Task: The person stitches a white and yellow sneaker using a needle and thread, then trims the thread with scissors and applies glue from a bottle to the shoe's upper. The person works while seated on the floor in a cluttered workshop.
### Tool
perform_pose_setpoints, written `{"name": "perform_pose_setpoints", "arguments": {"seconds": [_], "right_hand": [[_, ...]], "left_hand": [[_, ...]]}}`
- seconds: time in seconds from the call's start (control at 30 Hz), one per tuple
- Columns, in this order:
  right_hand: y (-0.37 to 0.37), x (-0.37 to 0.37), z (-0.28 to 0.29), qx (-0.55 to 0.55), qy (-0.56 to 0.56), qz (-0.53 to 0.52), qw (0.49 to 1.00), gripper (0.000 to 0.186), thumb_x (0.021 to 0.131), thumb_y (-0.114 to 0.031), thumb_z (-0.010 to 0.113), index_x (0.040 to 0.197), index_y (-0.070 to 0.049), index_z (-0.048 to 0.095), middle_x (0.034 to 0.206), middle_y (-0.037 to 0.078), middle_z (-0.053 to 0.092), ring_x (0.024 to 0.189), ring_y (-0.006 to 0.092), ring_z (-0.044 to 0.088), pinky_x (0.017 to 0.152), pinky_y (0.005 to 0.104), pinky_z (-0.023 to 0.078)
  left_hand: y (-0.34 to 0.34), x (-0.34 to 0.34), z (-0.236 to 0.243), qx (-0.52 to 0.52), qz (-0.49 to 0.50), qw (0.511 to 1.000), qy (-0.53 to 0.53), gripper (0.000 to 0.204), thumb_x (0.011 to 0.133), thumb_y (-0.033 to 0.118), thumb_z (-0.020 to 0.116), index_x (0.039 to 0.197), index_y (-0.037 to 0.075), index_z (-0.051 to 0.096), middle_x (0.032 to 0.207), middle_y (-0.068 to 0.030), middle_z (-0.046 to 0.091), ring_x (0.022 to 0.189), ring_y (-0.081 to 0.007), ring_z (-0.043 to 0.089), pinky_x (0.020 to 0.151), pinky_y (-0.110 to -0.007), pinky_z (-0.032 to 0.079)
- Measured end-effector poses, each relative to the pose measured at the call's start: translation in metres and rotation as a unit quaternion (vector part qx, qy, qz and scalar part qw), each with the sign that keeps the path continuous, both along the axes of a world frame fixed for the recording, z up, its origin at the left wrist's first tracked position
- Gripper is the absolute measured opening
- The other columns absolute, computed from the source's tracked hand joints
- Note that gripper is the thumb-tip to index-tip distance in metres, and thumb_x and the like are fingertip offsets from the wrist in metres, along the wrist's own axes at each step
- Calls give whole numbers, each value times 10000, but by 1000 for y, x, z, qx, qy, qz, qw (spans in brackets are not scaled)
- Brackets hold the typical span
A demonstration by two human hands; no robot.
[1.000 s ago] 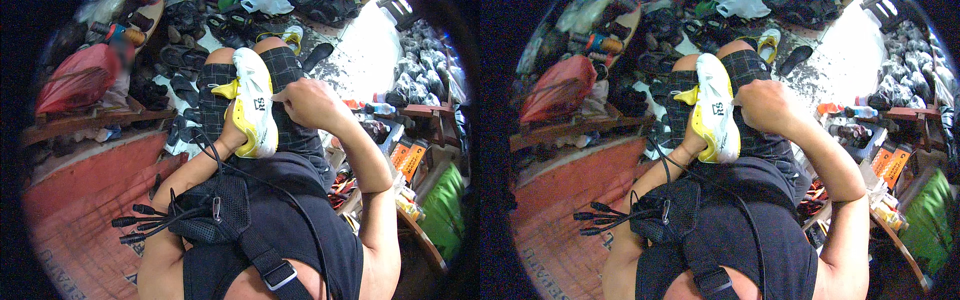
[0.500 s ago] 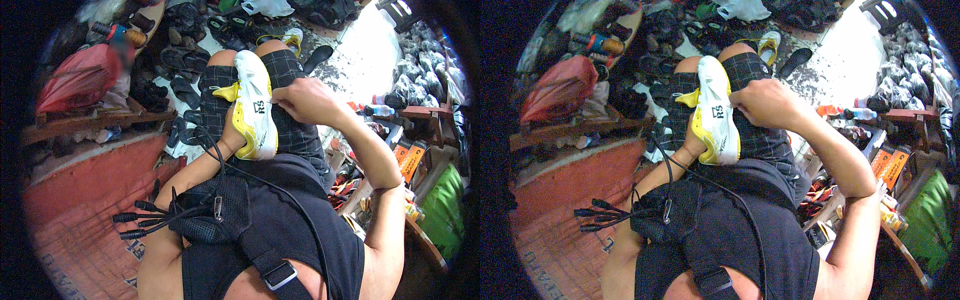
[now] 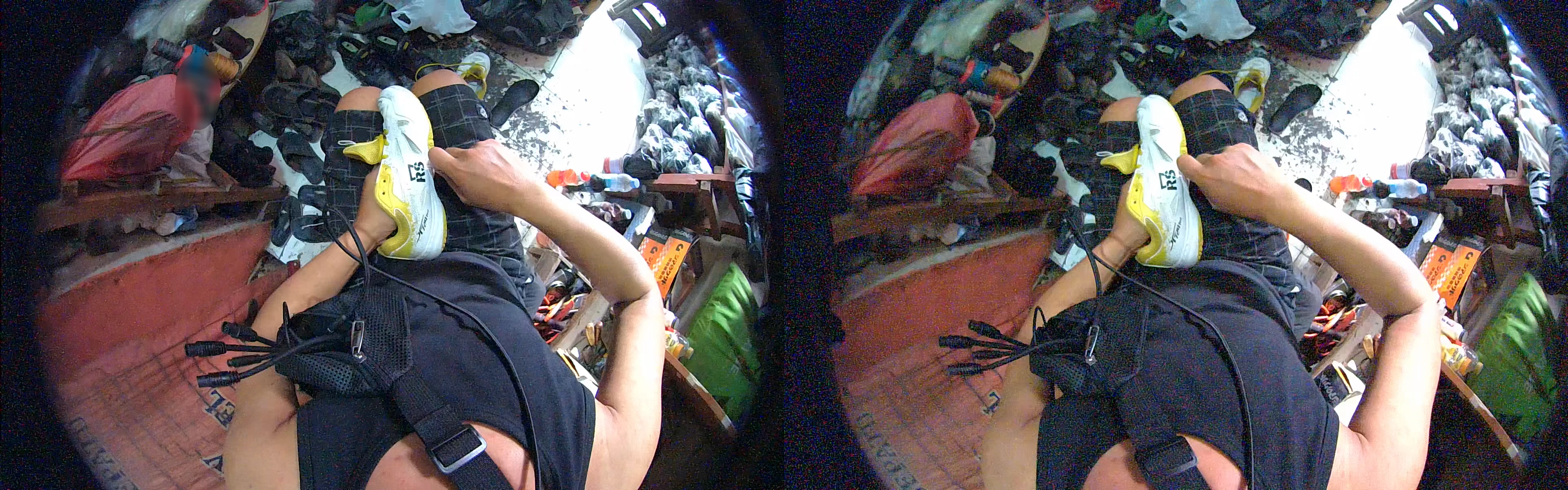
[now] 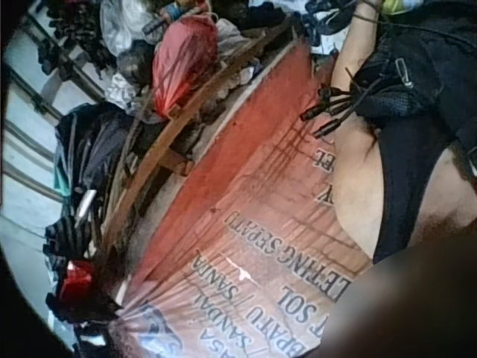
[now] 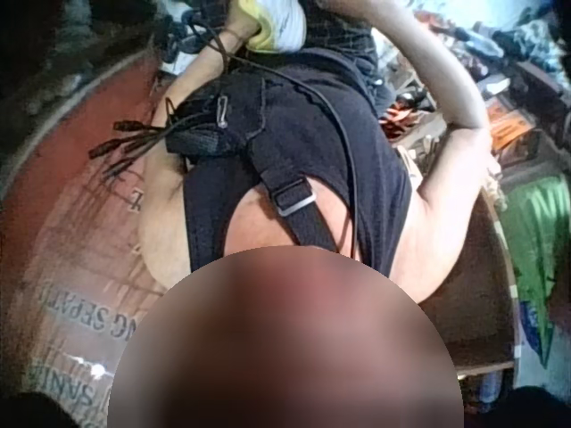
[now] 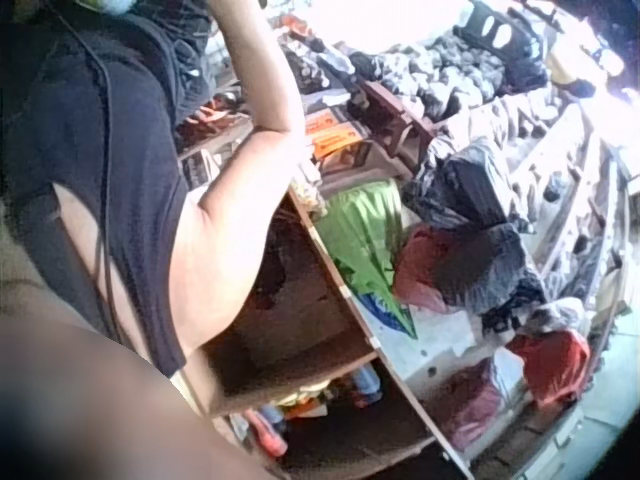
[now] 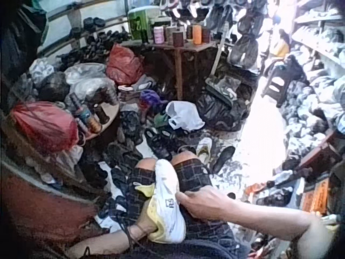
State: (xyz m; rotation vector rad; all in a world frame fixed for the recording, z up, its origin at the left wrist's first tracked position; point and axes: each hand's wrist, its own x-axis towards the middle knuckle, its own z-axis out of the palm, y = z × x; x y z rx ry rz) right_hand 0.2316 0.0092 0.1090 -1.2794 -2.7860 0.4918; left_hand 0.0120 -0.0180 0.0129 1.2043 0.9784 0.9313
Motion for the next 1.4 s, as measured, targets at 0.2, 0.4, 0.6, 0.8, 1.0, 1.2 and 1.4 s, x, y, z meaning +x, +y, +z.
{"name": "perform_pose_setpoints", "arguments": {"seconds": [0.2,0.4,0.6,0.8,1.0,1.2,1.4], "right_hand": [[-12,2,-10,103,15,-67,992,143,945,-159,572,1004,-34,538,814,144,698,784,344,727,667,471,572],[-12,1,0,45,5,-92,995,399,1019,-364,561,843,-40,716,766,166,722,753,351,737,673,466,581],[-6,9,16,-31,-99,-161,981,627,974,-596,545,754,-65,794,712,200,717,717,371,738,683,476,593],[-6,38,-3,-18,-130,-251,959,856,736,-863,671,659,-14,746,544,175,618,576,354,687,612,466,566],[-16,80,-17,-209,-45,-244,946,839,701,-801,785,520,-9,577,426,59,428,426,217,515,481,441,442],[16,66,3,-129,-21,-177,976,823,589,-790,851,571,-4,607,492,91,520,488,261,581,522,432,456],[36,29,17,-34,-176,-52,982,888,466,-890,766,746,-48,733,630,148,649,665,366,699,593,445,531]], "left_hand": [[3,-25,31,4,-58,985,160,229,924,59,712,1140,-16,729,1044,-100,783,930,-154,736,812,-331,579],[5,-39,44,32,-63,966,248,195,946,49,687,1120,-16,748,1002,-87,793,892,-122,718,813,-300,568],[-10,-42,47,-55,46,984,165,192,944,145,760,1014,-33,758,823,-58,757,604,-75,662,570,-235,519],[-10,-49,37,76,76,964,245,229,904,205,809,950,-16,771,906,-58,787,622,-56,631,580,-238,496],[-5,-47,24,48,74,957,277,194,888,183,788,868,-2,737,979,-81,794,639,-72,629,596,-253,497],[-12,-44,19,73,107,957,260,162,890,120,771,854,-13,688,947,-98,781,666,-89,643,606,-271,509],[-13,-48,16,45,110,972,201,181,937,114,740,870,-18,637,994,-121,767,689,-92,649,611,-257,527]]}}
